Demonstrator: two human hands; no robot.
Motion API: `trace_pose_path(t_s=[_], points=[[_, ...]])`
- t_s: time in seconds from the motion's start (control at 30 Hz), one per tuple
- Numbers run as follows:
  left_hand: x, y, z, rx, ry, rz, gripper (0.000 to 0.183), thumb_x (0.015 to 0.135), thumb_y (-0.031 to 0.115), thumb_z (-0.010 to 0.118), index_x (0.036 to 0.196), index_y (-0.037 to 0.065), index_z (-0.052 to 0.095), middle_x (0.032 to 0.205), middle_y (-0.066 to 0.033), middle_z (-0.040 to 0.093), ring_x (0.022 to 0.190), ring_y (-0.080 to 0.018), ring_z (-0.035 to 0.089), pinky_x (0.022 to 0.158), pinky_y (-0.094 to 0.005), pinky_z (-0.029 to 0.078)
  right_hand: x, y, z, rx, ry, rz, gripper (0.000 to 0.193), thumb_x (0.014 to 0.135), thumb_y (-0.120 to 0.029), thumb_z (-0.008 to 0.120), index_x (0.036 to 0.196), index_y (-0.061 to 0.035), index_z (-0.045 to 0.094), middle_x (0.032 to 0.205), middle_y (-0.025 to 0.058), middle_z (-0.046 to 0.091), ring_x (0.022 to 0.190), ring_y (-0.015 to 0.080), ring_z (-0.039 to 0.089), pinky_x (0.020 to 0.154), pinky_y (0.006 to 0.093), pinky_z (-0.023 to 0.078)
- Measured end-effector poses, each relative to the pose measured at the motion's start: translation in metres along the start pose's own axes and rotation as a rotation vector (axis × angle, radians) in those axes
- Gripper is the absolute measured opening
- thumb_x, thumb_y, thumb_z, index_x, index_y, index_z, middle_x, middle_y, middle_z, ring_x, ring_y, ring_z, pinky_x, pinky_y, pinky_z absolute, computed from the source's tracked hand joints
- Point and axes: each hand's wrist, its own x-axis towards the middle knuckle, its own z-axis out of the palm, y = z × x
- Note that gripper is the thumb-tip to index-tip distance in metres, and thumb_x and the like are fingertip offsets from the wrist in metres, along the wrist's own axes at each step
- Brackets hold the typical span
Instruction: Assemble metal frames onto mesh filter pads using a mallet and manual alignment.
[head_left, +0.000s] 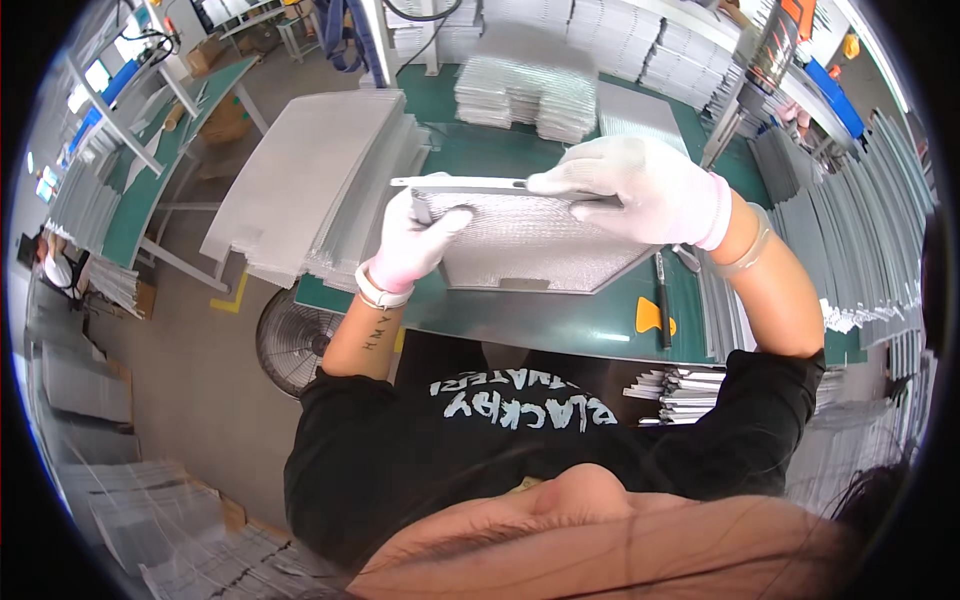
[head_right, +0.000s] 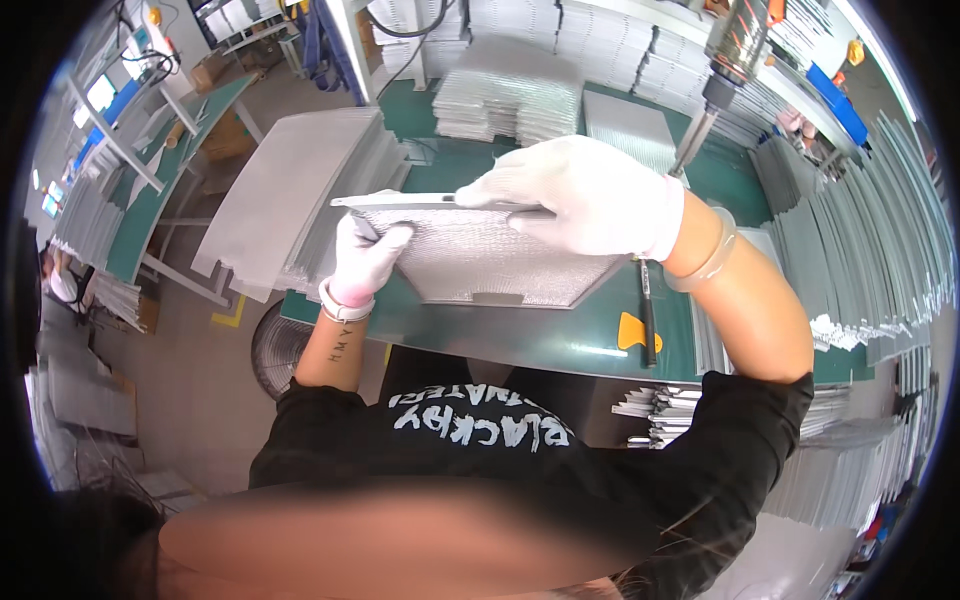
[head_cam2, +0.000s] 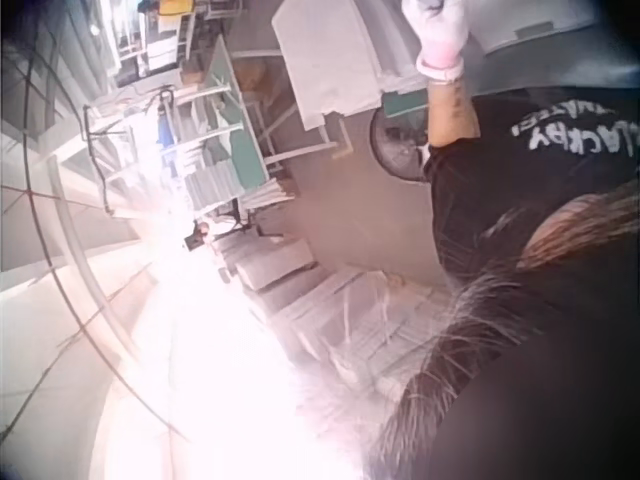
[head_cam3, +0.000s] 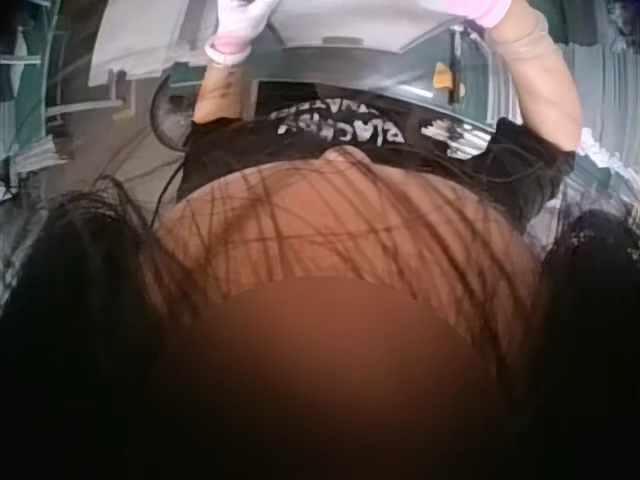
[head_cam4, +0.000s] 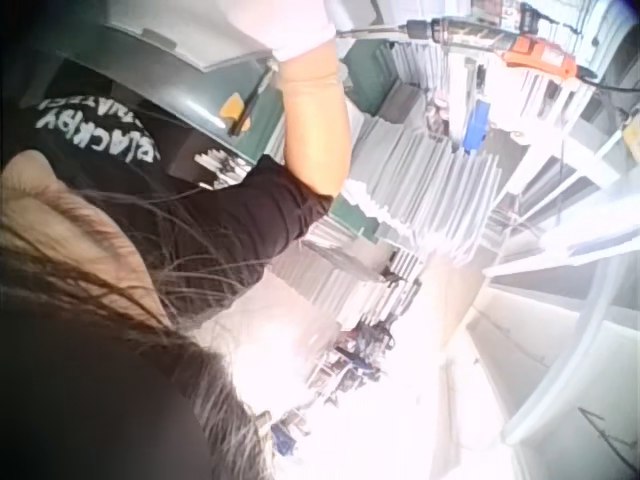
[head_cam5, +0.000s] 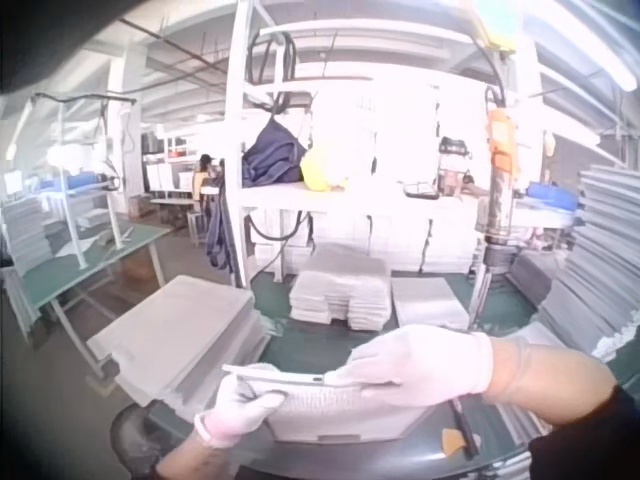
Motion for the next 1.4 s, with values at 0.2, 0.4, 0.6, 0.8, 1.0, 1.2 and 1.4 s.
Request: trace_pose_path(t_s=[0.2,0.4,0.6,0.8,1.0,1.2,1.4], points=[[0.004,0.004,0.001,0.062,0.075,0.22,0.029,0.08,-0.007,0.066,0.107,0.0,0.057,0.097,-0.007,0.059,0.086,-0.0121,0.059,0.078,-0.0268,0.049,0.013,-0.009,0.018,0.047,0.044,0.076,0.043,0.079,-0.004,0.06,0.122,-0.006,0.058,0.094,0.0167,0.062,0.086,0.0351,0.062,0.078,0.0402,0.05],[0.014,0.004,0.022,-0.118,0.477,0.438,0.047,0.075,-0.007,0.073,0.115,0.002,0.05,0.108,-0.0099,0.055,0.094,-0.0115,0.055,0.078,-0.0247,0.048,0.018,-0.007,0.013,-0.023,-0.013,0.053,0.051,0.079,-0.002,0.059,0.129,-0.0074,0.054,0.089,0.0158,0.06,0.081,0.0347,0.061,0.077,0.0404,0.05],[0.021,-0.015,0.007,0.404,0.549,0.615,0.042,0.072,0.001,0.08,0.108,0.001,0.058,0.107,-0.0118,0.06,0.075,-0.0114,0.054,0.065,-0.0234,0.046,0.023,-0.004,0.016,-0.007,-0.01,0.144,0.052,0.079,-0.001,0.058,0.13,-0.01,0.054,0.089,0.0151,0.057,0.082,0.0335,0.058,0.077,0.0399,0.049],[0.021,-0.03,0.007,0.39,0.639,0.547,0.033,0.08,0.001,0.073,0.111,-0.001,0.061,0.104,-0.0107,0.064,0.076,-0.0093,0.055,0.066,-0.0222,0.047,0.031,0.002,0.019,-0.037,0.011,0.148,0.055,0.079,0.0,0.057,0.132,-0.0108,0.052,0.089,0.0152,0.056,0.082,0.0335,0.058,0.078,0.0401,0.049],[0.012,-0.029,0.0,0.367,0.628,0.482,0.029,0.084,-0.003,0.066,0.112,-0.002,0.061,0.096,-0.0057,0.063,0.076,-0.0051,0.053,0.067,-0.0193,0.046,0.035,-0.002,0.018,-0.055,0.001,0.11,0.055,0.078,0.0,0.056,0.132,-0.0101,0.052,0.089,0.0155,0.056,0.082,0.034,0.058,0.077,0.0404,0.049],[0.018,-0.014,0.003,0.008,0.547,0.357,0.033,0.084,-0.002,0.067,0.116,0.0,0.06,0.102,-0.002,0.059,0.077,-0.0033,0.051,0.068,-0.0178,0.045,0.033,-0.001,0.018,-0.104,-0.017,0.112,0.054,0.078,-0.001,0.057,0.131,-0.009,0.053,0.087,0.0148,0.057,0.08,0.0331,0.058,0.075,0.0404,0.049],[0.016,-0.015,-0.011,-0.015,0.418,0.355,0.035,0.078,-0.006,0.07,0.112,0.001,0.062,0.111,-0.0051,0.054,0.08,-0.0047,0.051,0.069,-0.0178,0.044,0.034,-0.005,0.016,-0.094,-0.006,0.086,0.052,0.079,-0.002,0.057,0.13,-0.0087,0.054,0.086,0.0143,0.057,0.08,0.0325,0.058,0.075,0.0395,0.049]])
